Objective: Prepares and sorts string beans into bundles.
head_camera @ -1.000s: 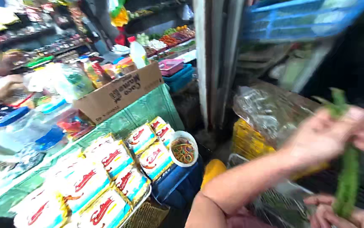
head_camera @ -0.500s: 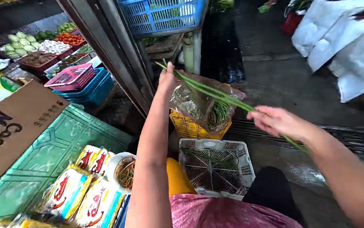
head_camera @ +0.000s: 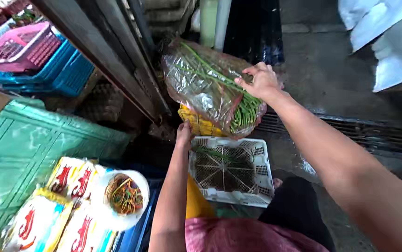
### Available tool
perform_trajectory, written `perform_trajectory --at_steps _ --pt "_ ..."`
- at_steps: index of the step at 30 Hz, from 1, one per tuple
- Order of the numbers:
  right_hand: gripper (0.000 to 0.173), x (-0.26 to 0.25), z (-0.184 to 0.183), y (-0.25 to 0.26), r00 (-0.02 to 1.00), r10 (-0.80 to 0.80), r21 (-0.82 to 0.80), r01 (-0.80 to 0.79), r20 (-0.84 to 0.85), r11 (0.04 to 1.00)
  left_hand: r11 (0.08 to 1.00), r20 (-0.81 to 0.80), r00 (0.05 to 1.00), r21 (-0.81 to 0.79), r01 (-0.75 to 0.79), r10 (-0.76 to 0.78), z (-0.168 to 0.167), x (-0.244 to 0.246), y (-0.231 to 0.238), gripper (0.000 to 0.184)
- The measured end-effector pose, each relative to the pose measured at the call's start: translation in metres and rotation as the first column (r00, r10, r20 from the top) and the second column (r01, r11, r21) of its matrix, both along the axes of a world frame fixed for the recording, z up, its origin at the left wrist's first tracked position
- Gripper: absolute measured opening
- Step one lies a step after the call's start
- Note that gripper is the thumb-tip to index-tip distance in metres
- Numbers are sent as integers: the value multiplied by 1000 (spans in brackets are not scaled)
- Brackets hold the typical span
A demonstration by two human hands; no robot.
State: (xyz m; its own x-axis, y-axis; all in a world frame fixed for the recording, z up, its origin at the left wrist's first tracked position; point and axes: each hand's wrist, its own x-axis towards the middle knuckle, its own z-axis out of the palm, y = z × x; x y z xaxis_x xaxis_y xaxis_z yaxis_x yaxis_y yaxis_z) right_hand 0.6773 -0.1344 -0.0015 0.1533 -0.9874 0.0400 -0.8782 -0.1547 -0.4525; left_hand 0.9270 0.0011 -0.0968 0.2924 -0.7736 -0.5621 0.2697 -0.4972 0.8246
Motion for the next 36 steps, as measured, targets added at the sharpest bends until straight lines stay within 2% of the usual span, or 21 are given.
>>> perform_trajectory --at_steps 1,4,8,10,12,14,16,18,21,22,25,27,31,34,36 --pt "68 -2 1 -14 1000 -17 14 17 19 1000 1000 -22 1000 10 -2 2 -3 -4 -13 55" --pt "94 -6 -22 -71 999 -36 194 35 5 980 987 -27 989 64 150 -148 -1 -19 -44 69" --pt "103 2 -36 -135 998 20 332 -39 59 942 983 -97 988 125 134 -122 3 -27 -63 71" --pt "97 9 -43 -151 991 58 415 -102 117 904 978 -96 986 143 149 -136 10 -30 -63 66" --pt "87 8 -52 -164 980 57 497 -146 190 855 976 -121 987 177 129 -109 20 -34 -73 71" --pt "80 10 -39 -173 975 35 609 -166 220 776 979 -187 978 162 121 -90 33 -32 -91 72" --pt "74 13 -42 -179 959 17 630 -199 283 750 983 -191 980 158 92 -61 42 -35 -105 58" --pt "72 19 -42 -170 946 19 593 -218 323 775 987 -87 993 135 91 -80 47 -42 -112 41" --pt "62 37 8 -140 954 45 554 -209 296 806 988 49 987 -11 156 -155 71 -47 -107 32" --pt "60 37 14 -135 954 67 540 -223 293 812 984 60 984 -50 172 -169 82 -50 -101 31" --pt "66 20 3 -126 927 145 473 -306 346 826 975 85 977 -98 201 -193 108 -66 -77 24" --pt "72 4 14 -110 923 168 510 -335 345 792 967 118 969 -112 229 -216 121 -81 -51 20" --pt "77 -38 42 -58 887 277 468 -435 369 769 928 130 951 -216 303 -280 150 -113 13 21" --pt "77 -67 60 -16 857 278 525 -491 434 695 881 124 920 -263 392 -373 176 -138 60 19" --pt "74 -78 57 8 813 330 516 -565 479 643 854 127 896 -271 445 -426 181 -150 84 16"
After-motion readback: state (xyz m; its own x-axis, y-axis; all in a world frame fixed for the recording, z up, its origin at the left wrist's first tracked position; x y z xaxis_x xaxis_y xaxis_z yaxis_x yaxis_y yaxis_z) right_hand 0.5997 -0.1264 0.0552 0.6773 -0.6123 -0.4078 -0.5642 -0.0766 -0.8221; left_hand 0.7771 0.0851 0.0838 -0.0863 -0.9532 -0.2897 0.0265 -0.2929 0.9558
